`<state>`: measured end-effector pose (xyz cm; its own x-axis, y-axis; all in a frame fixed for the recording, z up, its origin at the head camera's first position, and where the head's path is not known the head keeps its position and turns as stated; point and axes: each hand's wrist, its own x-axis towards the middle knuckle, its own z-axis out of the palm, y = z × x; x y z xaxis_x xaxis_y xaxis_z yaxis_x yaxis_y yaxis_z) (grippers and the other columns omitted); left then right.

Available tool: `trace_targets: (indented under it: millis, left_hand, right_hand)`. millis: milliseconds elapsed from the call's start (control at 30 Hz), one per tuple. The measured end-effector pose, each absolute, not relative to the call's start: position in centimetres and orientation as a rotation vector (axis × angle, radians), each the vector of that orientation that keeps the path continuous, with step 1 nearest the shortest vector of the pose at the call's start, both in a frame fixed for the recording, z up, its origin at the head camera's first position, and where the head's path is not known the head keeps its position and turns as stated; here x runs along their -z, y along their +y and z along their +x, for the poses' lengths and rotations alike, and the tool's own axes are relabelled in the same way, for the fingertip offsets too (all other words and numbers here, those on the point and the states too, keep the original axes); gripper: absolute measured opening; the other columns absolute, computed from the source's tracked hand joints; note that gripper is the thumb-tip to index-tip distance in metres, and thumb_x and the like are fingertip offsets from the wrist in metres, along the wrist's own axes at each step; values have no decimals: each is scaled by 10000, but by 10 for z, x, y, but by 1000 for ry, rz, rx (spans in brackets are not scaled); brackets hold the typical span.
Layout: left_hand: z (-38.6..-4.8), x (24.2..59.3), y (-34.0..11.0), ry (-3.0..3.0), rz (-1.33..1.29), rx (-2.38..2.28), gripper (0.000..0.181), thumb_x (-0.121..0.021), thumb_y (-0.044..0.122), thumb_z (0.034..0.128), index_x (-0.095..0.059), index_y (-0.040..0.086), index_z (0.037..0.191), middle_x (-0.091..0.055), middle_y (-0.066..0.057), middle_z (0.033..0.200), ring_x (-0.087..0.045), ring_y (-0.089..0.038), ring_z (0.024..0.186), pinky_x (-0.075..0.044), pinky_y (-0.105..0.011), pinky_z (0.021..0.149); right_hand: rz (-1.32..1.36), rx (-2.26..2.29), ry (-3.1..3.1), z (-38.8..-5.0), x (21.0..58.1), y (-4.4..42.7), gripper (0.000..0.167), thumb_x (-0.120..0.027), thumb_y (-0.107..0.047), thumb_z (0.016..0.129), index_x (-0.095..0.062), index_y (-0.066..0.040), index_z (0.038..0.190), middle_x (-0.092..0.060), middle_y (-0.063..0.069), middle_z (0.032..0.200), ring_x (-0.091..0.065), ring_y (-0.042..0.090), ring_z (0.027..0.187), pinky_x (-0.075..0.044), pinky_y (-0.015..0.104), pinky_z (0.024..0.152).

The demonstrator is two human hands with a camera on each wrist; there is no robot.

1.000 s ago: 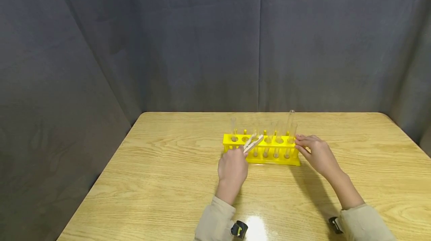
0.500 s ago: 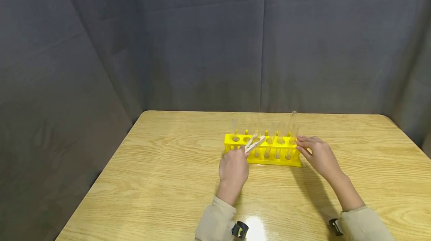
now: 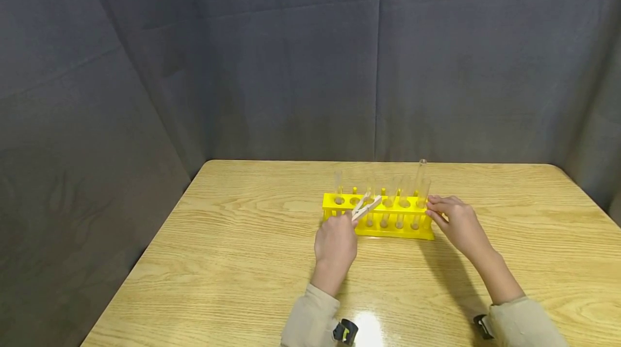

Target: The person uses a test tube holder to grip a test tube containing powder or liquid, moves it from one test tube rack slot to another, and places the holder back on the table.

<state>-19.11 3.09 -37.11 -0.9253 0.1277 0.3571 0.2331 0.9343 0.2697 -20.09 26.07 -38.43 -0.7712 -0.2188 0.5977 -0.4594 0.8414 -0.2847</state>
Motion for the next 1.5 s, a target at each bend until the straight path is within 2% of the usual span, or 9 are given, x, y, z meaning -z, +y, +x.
trace_targets:
  millis: [567, 967, 1500]
  left_hand:
    - [-191, 372, 30, -2776, -250, 469, 292, -623, 250, 827, -655, 69, 1054, -598, -60, 698, -491, -137, 480, -350, -241, 385]
    - [-189, 373, 28, -2737, -259, 494, 269, -630, 221, 823, -660, 40, 1019, -613, -85, 701, -543, -177, 503, -376, -259, 389]
    - [-186, 370, 24, -2759, -237, 499, 230, -632, 214, 823, -651, 28, 958, -554, -78, 604, -485, -143, 462, -342, -239, 374]
  right_hand:
    - [498, -552, -2449, -201, 383, 258, 178, -699, 11, 715, -666, 94, 868, -621, 229, 956, -577, 363, 872, -488, 412, 649]
    - [514, -541, -2438, -202, 383, 256, 175, -701, 11, 711, -666, 98, 858, -623, 233, 940, -581, 363, 848, -486, 419, 645]
    - [508, -540, -2450, -205, 381, 257, 170, -700, 6, 715, -664, 102, 851, -622, 239, 934, -580, 378, 852, -479, 440, 673]
